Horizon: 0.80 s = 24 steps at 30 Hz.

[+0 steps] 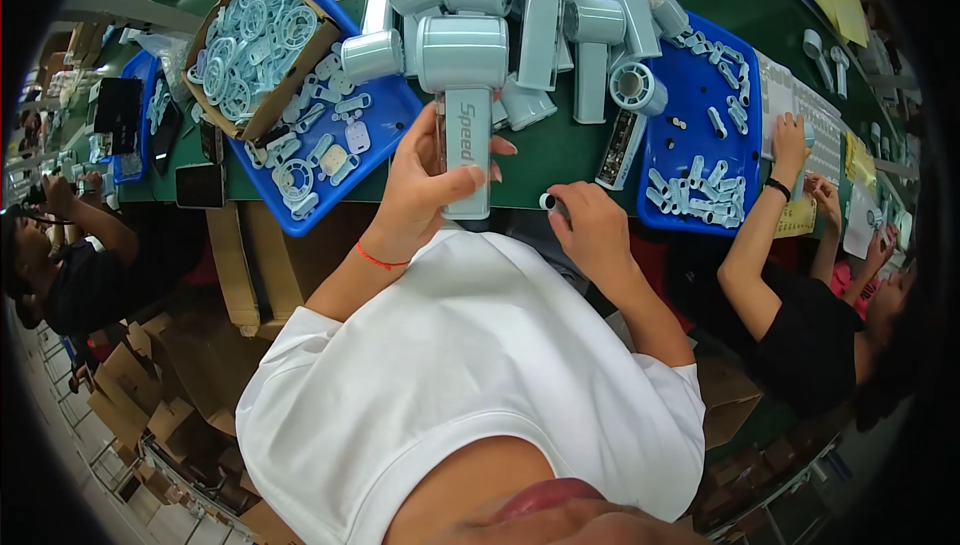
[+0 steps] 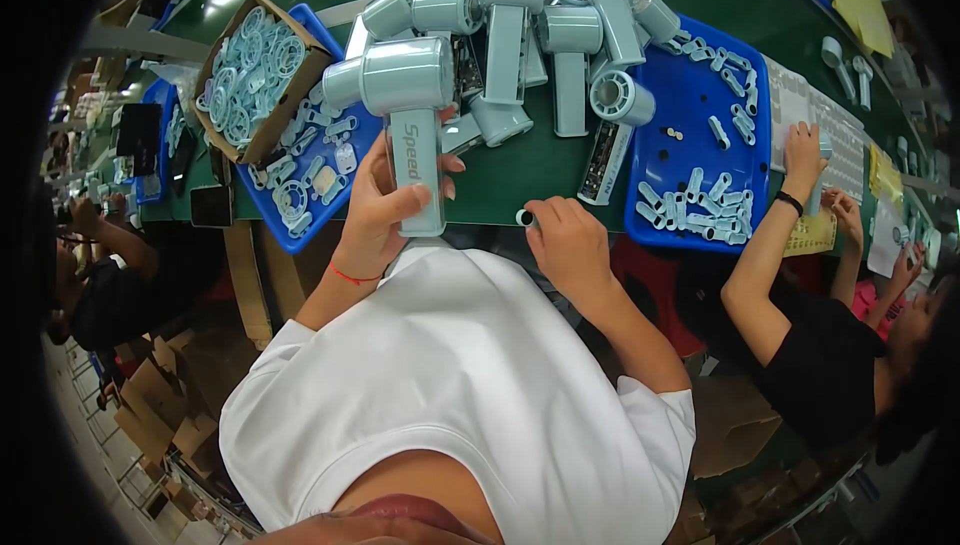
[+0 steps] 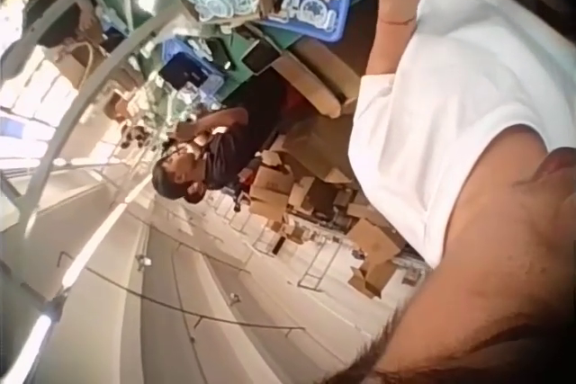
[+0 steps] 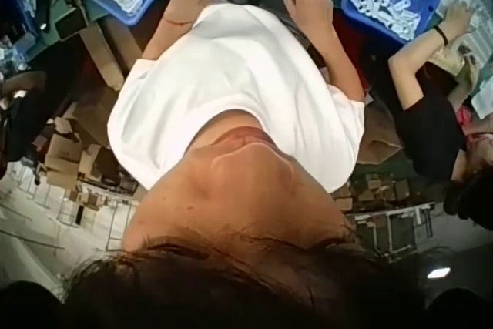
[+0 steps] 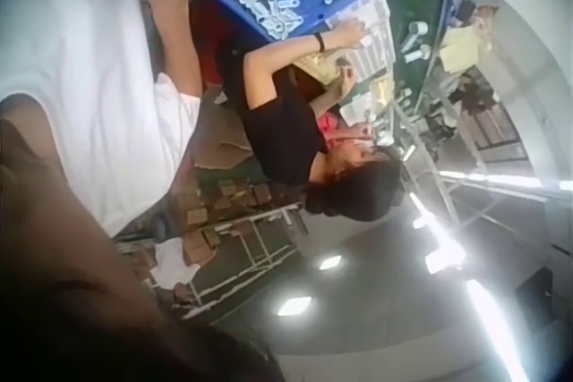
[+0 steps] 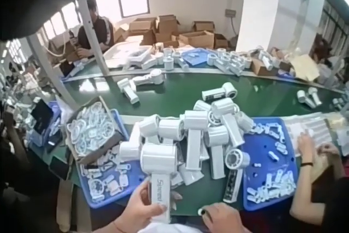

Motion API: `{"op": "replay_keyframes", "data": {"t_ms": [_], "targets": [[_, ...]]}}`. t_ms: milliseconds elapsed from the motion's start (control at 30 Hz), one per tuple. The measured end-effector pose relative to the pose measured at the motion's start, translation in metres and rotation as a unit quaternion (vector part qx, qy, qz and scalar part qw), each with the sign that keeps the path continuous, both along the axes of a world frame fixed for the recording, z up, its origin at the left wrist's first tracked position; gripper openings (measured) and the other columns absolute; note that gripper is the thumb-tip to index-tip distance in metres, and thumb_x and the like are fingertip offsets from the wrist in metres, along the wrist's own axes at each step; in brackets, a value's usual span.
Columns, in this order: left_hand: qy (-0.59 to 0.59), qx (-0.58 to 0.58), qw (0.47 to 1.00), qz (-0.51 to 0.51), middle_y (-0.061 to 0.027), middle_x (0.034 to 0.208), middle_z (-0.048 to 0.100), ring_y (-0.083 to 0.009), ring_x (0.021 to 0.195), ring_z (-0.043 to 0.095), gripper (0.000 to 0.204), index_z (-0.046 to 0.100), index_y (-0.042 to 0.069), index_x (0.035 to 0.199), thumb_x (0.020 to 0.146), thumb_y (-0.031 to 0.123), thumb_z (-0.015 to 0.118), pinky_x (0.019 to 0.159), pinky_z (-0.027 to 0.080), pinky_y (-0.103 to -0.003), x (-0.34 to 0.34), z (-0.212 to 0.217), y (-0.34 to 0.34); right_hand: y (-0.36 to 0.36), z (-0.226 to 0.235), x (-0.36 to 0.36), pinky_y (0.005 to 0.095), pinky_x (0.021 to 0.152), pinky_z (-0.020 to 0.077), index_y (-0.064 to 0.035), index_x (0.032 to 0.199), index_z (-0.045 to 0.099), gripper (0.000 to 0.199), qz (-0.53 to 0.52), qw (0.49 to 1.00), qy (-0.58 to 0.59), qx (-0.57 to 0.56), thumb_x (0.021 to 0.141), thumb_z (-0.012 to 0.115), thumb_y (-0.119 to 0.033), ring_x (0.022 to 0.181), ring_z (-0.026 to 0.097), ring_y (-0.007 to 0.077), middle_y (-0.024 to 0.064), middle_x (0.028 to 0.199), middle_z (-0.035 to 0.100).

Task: Assembling components of hair dryers on a factory production line.

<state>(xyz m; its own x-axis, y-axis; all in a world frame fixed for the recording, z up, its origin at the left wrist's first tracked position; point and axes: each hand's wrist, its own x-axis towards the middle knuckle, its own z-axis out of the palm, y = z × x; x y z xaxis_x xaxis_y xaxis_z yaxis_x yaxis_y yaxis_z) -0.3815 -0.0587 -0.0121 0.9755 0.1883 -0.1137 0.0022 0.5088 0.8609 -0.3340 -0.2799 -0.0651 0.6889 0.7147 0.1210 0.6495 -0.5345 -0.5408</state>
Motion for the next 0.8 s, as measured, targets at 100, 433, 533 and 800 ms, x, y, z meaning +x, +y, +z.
{"op": "replay_keyframes", "data": {"t_ms": [100, 433, 533, 800], "targets": [[0.032, -0.166, 0.984, -0.062, -0.0186, 0.126, 0.045, -0.0261, 0.098, 0.059, 0.074, 0.024, 0.006, 0.133, 0.07, 0.009, 0.063, 0.077, 0.05, -0.034, -0.01, 0.0, -0.004, 0.004, 0.033, 0.003, 0.0268, 0.068, 0.0471, -0.0028, 0.102, 0.059, 0.03, -0.089, 0.932, 0.326, 0.131, 0.073, 0.067, -0.005, 0.078, 0.059, 0.0134, 0.004, 0.086, 0.06], [0.056, 0.077, 0.981, -0.168, -0.0115, 0.114, 0.047, -0.0186, 0.098, 0.051, 0.08, 0.012, 0.009, 0.138, 0.077, 0.006, 0.063, 0.086, 0.042, -0.03, -0.008, -0.025, -0.01, 0.017, 0.023, 0.0, 0.0279, 0.074, 0.0494, 0.0012, 0.109, 0.054, 0.035, -0.089, 0.779, 0.454, 0.423, 0.079, 0.067, -0.009, 0.086, 0.062, 0.0182, 0.0101, 0.092, 0.062], [0.046, 0.096, 0.974, -0.199, -0.0127, 0.115, 0.046, -0.0198, 0.102, 0.05, 0.085, 0.014, 0.008, 0.138, 0.076, 0.014, 0.072, 0.085, 0.044, -0.032, -0.009, -0.031, -0.011, 0.016, 0.019, -0.001, 0.0279, 0.073, 0.0505, 0.0022, 0.109, 0.054, 0.034, -0.112, 0.777, 0.475, 0.399, 0.079, 0.067, -0.006, 0.085, 0.063, 0.0186, 0.0112, 0.093, 0.062], [-0.074, 0.359, 0.92, -0.139, -0.0208, 0.121, 0.045, -0.0317, 0.11, 0.051, 0.091, 0.015, 0.004, 0.139, 0.074, 0.028, 0.074, 0.088, 0.045, -0.036, -0.003, -0.059, -0.027, 0.025, 0.025, -0.005, 0.0248, 0.067, 0.0515, 0.0061, 0.102, 0.056, 0.03, -0.2, 0.812, 0.432, 0.338, 0.077, 0.07, -0.003, 0.079, 0.062, 0.0135, 0.0107, 0.089, 0.064]]}}
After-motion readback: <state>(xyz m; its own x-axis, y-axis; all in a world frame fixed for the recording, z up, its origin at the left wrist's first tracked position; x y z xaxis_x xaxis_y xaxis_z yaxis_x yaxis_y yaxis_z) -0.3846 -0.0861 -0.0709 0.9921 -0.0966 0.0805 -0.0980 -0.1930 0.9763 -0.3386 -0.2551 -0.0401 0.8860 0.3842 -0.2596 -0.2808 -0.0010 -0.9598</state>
